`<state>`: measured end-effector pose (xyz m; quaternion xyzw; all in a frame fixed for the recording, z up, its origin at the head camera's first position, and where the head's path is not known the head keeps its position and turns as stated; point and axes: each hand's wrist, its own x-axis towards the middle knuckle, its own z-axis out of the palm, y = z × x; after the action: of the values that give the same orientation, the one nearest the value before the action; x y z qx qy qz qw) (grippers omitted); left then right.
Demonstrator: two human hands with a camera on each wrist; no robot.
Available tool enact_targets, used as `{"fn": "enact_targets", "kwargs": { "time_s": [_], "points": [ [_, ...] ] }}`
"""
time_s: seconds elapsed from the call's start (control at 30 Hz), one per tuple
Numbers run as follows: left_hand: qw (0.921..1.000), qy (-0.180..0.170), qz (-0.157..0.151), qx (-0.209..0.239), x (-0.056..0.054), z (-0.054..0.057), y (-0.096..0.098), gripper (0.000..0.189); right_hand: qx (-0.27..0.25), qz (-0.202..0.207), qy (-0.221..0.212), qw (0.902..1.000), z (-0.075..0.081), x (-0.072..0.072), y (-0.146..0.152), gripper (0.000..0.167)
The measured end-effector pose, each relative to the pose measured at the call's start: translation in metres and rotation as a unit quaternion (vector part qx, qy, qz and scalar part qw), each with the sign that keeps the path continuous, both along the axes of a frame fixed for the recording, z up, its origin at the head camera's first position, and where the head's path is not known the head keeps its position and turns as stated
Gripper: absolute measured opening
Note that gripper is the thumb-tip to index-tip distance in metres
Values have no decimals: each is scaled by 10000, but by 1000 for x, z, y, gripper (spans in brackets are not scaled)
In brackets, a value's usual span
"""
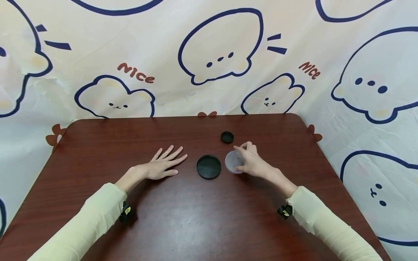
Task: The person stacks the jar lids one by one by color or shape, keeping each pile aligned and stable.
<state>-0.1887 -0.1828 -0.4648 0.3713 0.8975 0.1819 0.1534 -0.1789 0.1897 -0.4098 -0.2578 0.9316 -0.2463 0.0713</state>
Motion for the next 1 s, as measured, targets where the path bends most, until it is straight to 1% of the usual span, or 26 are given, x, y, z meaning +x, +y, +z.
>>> {"fn": "enact_targets", "kwargs": {
  "time_s": [0.07, 0.13, 0.23, 0.27, 0.4, 0.53, 0.57, 0.63, 0.73, 0.8, 0.83, 0.9, 0.97, 1.0],
  "points": [
    [10000, -2, -20, -2, 0, 0, 0, 60, -64, 173, 193, 9996, -2, 6, -13, 78],
    [10000, -18, -30, -5, -1, 1, 0, 61, -65, 436, 236, 9987, -5, 10, -27, 80],
    [10000, -13, -54, 33, -1, 3, 1, 60, 192, 803, 179, 9964, -10, 12, -47, 83],
    [9999, -29, -58, 114, 0, 4, 2, 60, 292, 880, 201, 9955, -11, 11, -53, 83],
    [9997, -53, -97, 216, 1, 7, 2, 60, 744, 941, 214, 9926, -17, 6, -69, 82],
    [9997, -137, -62, 191, 3, 9, 3, 60, 871, 917, 174, 9918, -19, 2, -77, 81],
    [9998, -136, -51, 123, 4, 10, 3, 60, 866, 921, 161, 9918, -19, 1, -78, 82],
    [9996, -194, -36, 177, 5, 12, 3, 59, 886, 928, 147, 9916, -19, 0, -81, 82],
    [9996, -215, -57, 179, 6, 14, 4, 59, 806, 938, 93, 9923, -19, -1, -84, 82],
    [9995, -236, -46, 191, 6, 15, 4, 59, 647, 937, -18, 9935, -18, -3, -84, 82],
    [9997, -220, -42, 111, 7, 15, 4, 59, 534, 923, -77, 9943, -17, -5, -84, 82],
    [9996, -252, -13, 119, 7, 16, 4, 59, 295, 846, -212, 9958, -13, -11, -80, 81],
    [9996, -283, 13, 57, 7, 17, 5, 59, -37, 757, -255, 9968, -9, -22, -71, 77],
    [9996, -296, 17, 12, 7, 18, 5, 60, -284, 698, -290, 9967, -7, -29, -64, 74]
  ]
}}
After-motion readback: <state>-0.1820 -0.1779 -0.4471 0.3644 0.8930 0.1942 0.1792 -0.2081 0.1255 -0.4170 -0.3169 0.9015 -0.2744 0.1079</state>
